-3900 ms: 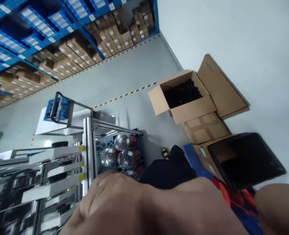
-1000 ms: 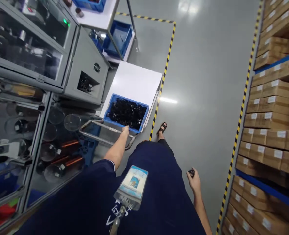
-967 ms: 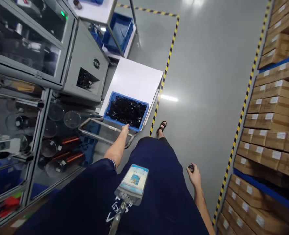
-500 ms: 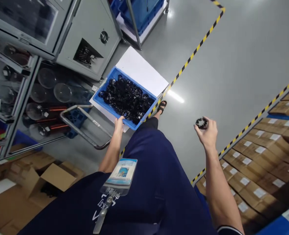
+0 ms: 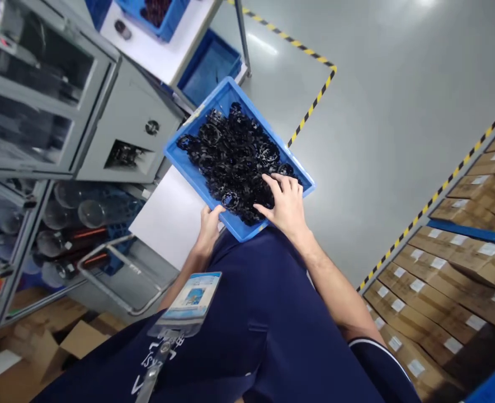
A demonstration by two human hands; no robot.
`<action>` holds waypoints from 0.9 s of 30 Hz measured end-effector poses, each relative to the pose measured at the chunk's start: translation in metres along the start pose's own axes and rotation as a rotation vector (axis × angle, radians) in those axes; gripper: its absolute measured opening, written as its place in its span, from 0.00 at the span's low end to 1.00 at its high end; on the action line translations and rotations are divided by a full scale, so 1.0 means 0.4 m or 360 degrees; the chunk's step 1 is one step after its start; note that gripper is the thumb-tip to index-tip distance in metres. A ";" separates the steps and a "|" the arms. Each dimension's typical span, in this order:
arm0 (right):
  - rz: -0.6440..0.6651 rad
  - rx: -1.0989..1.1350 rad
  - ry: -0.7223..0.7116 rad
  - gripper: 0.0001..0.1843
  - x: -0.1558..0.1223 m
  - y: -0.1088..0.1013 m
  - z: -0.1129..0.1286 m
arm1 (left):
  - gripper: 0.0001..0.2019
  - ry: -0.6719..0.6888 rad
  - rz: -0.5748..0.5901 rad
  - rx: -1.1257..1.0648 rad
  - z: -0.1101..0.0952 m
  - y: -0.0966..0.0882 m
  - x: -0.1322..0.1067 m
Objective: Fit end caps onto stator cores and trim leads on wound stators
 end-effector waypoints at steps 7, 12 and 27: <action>-0.0039 0.0027 -0.0143 0.32 0.271 -0.055 -0.209 | 0.16 0.0157 0.0072 0.0195 -0.220 0.302 0.091; 0.0218 0.0046 -0.0176 0.13 0.386 -0.105 -0.406 | 0.17 0.0126 0.0034 0.0240 -0.312 0.472 0.101; -0.0033 0.0103 -0.0198 0.21 0.730 -0.216 -0.810 | 0.17 -0.0074 -0.0057 0.0005 -0.559 0.813 0.432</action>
Point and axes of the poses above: each hand's wrist, its own x-axis towards the middle knuckle, its own y-axis out of the palm, z = x × y, the point moved 7 cm from there along x, towards the middle knuckle, and after that the axes turned 7 degrees about -y, right-handed, at the moved point
